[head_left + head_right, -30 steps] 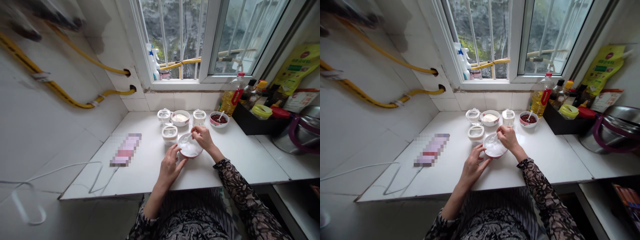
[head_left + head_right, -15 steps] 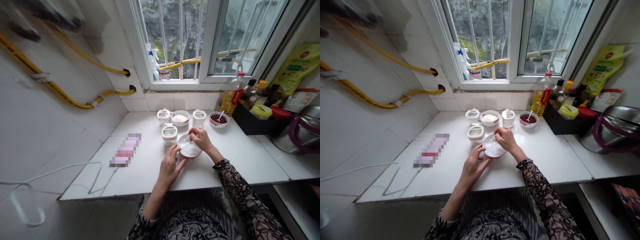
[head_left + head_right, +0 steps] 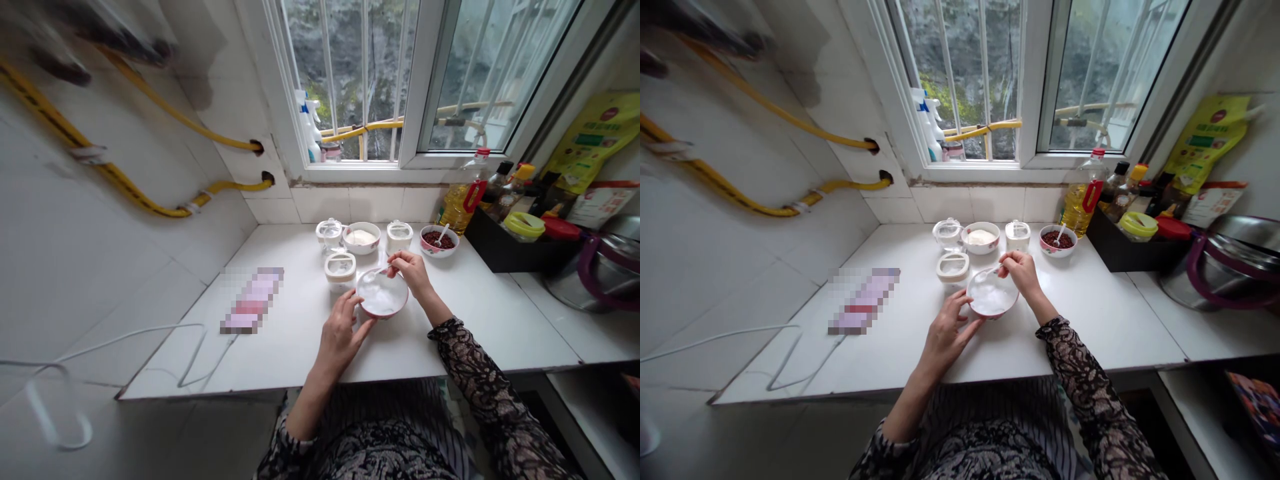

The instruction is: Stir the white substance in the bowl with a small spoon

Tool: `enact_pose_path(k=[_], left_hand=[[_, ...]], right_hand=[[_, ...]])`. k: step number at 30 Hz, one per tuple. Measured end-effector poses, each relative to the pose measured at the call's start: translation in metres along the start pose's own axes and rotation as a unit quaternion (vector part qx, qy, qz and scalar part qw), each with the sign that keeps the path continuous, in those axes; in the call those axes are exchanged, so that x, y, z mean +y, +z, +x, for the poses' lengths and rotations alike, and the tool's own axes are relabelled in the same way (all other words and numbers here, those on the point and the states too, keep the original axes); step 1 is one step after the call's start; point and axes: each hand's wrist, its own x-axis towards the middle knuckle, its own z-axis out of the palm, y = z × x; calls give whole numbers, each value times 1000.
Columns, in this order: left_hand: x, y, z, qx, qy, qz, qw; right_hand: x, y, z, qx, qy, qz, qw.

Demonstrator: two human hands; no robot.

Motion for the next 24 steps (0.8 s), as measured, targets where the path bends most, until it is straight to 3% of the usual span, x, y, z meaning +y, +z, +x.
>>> enact_pose_path(k=[10,16,20,24], left_hand=[[1,-1,1,-3,5,5,1000],[-1,0,1,-7,4,12,1000],[-1,-1,1,-17,3,13,1000],[-1,-1,1,-10,3,9,1000]], right_hand=[[1,1,-1,7,-3,12,1000],[-1,9,-6,-26,-67,23,997],[1,20,-12,-66,-169,-84,980],[0,26,-15,-96,-261,-237,931]])
